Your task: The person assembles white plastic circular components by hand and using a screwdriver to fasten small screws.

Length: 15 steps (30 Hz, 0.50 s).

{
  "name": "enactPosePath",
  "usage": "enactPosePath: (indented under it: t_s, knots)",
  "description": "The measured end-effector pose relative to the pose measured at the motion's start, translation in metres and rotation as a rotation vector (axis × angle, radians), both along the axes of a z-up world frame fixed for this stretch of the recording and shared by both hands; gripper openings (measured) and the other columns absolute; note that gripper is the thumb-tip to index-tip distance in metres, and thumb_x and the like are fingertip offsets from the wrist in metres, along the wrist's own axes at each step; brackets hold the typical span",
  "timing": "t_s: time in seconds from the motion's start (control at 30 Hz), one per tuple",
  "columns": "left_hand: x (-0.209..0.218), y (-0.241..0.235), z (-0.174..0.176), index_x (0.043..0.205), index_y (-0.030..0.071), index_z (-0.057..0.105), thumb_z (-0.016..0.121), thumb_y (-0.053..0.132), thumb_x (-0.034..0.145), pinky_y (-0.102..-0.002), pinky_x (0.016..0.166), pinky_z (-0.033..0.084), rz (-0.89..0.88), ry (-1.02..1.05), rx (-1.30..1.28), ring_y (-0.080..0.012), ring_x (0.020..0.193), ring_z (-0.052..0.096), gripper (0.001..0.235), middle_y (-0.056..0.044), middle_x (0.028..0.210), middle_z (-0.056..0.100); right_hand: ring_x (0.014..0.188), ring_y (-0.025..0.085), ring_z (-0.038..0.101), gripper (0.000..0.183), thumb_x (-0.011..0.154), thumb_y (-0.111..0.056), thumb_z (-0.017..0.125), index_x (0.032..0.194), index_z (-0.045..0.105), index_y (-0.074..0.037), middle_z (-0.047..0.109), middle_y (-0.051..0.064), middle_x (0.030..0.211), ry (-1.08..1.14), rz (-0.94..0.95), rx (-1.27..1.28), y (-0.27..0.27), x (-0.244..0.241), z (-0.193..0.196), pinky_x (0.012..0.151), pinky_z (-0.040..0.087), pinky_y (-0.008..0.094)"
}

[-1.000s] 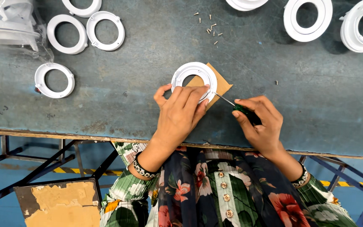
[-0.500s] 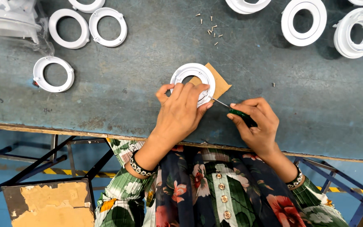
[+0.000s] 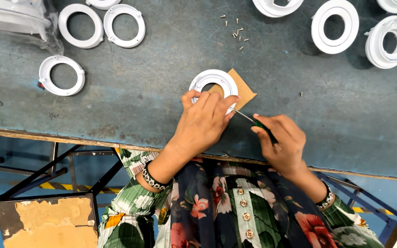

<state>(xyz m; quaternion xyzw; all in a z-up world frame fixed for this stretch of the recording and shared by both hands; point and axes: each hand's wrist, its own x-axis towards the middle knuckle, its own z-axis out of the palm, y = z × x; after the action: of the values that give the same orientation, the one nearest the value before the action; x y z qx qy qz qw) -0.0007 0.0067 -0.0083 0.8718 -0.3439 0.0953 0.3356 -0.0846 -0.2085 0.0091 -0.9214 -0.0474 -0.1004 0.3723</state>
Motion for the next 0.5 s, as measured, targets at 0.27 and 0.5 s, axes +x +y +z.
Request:
enactPosePath:
  t_s: [0.27,0.5]
  knots:
    - [-0.0002,-0.0004,0.0001,0.138,0.012,0.052,0.072,0.019,0.096,-0.047,0.099,0.034,0.014,0.066,-0.039,-0.0219,0.097,0.06,0.047,-0.003,0.102,0.058,0.066,0.011,0.059,0.037,0.083,-0.017,0.087,0.108,0.066,0.001,0.064,0.011,0.088,0.111,-0.135,0.122,0.0084,0.004,-0.0047,0.058,0.048,0.026]
    - [0.0014,0.0008,0.0025,0.137,0.009,0.054,0.073,0.019,0.094,-0.047,0.098,0.035,0.022,0.086,-0.033,-0.0221,0.097,0.06,0.048,-0.004,0.103,0.06,0.064,0.011,0.062,0.007,0.097,-0.008,0.078,0.099,0.074,-0.003,0.067,0.006,0.074,0.25,-0.116,-0.025,0.0019,0.0055,-0.0064,0.062,0.049,0.027]
